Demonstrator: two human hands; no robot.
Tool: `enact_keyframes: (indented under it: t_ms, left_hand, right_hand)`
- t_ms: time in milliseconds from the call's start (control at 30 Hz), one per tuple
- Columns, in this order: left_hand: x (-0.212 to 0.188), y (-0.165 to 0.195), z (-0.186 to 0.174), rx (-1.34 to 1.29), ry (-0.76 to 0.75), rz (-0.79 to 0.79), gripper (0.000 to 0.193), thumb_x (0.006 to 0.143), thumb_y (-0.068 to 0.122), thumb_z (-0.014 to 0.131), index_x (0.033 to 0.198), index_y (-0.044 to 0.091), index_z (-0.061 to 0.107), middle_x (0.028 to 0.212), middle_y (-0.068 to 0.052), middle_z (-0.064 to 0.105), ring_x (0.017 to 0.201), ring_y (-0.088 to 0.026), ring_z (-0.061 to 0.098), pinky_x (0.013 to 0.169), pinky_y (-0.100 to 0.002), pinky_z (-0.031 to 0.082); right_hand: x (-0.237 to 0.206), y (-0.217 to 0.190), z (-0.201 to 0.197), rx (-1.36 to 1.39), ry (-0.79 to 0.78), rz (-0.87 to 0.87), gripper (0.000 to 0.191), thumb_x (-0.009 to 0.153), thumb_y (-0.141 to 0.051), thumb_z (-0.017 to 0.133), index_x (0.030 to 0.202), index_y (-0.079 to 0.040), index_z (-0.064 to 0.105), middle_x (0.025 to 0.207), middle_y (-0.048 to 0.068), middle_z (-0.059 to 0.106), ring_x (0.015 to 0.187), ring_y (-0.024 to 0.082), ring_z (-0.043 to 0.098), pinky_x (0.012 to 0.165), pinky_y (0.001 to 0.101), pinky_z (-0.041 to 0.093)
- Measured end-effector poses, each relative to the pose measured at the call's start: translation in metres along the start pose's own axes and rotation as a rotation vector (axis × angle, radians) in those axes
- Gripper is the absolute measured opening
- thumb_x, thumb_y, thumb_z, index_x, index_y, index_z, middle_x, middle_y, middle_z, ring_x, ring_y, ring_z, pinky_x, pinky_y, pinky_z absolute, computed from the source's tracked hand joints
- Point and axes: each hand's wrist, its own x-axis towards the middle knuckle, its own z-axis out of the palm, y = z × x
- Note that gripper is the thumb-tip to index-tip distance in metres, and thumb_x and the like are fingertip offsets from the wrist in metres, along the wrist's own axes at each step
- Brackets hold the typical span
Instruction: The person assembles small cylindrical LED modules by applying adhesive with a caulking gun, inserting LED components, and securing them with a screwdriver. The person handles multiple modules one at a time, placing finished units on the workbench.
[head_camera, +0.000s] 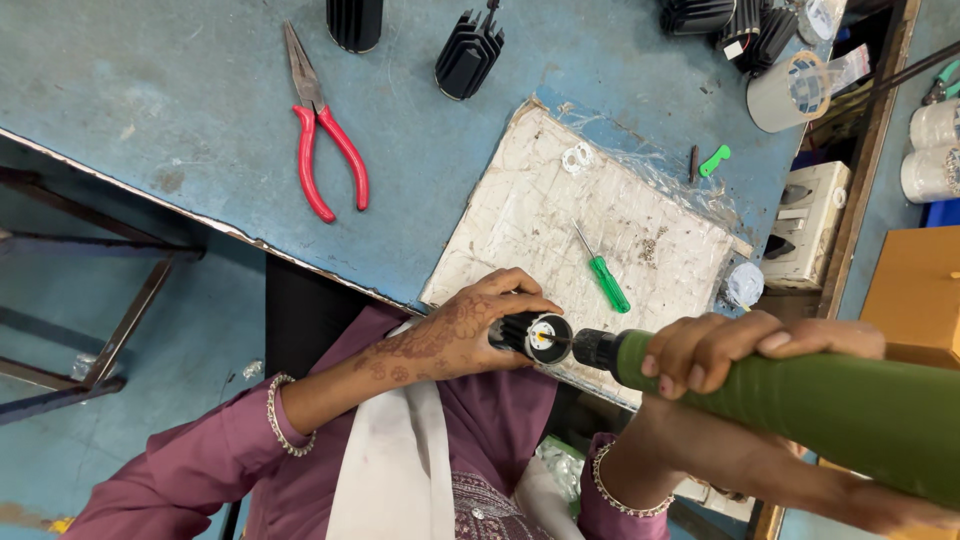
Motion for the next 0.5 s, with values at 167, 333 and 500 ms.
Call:
enact_keyframes:
  t_ms: [167,333,500]
  left_hand:
    - [-0.003,-0.003,0.003,-0.015,-0.026,0.051,0.050,0.085,0.026,0.082,0.128,0.014,0.061,0.135,-0.006,0.059,0.132,-0.024,0.058,0.116,-0.038,0.046]
    - [-0.006,-0.009,0.007,0.107,0.021,0.133,0.053,0.089,0.029,0.078,0.135,0.014,0.056,0.139,-0.005,0.061,0.130,-0.025,0.062,0.112,-0.037,0.052]
    - [-0.006,-0.016,0.009,0.239,-0.007,0.191,0.036,0.088,0.026,0.077,0.122,0.019,0.066,0.143,-0.007,0.059,0.126,-0.025,0.063,0.104,-0.037,0.055]
  right_hand:
    - [0.004,0.018,-0.060,0.530,-0.164,0.097,0.110,0.077,-0.093,0.020,0.114,0.006,0.049,0.076,0.019,0.050,0.052,0.027,0.050,0.049,0.0378,0.045]
    - [-0.004,0.047,-0.102,0.605,-0.146,0.098,0.113,0.069,-0.098,0.022,0.108,0.006,0.048,0.073,0.016,0.050,0.051,0.027,0.050,0.048,0.0377,0.045]
    - [-0.003,0.054,-0.121,0.423,-0.185,0.168,0.104,0.076,-0.099,0.031,0.089,0.004,0.046,0.072,0.014,0.045,0.055,0.027,0.044,0.052,0.0379,0.039]
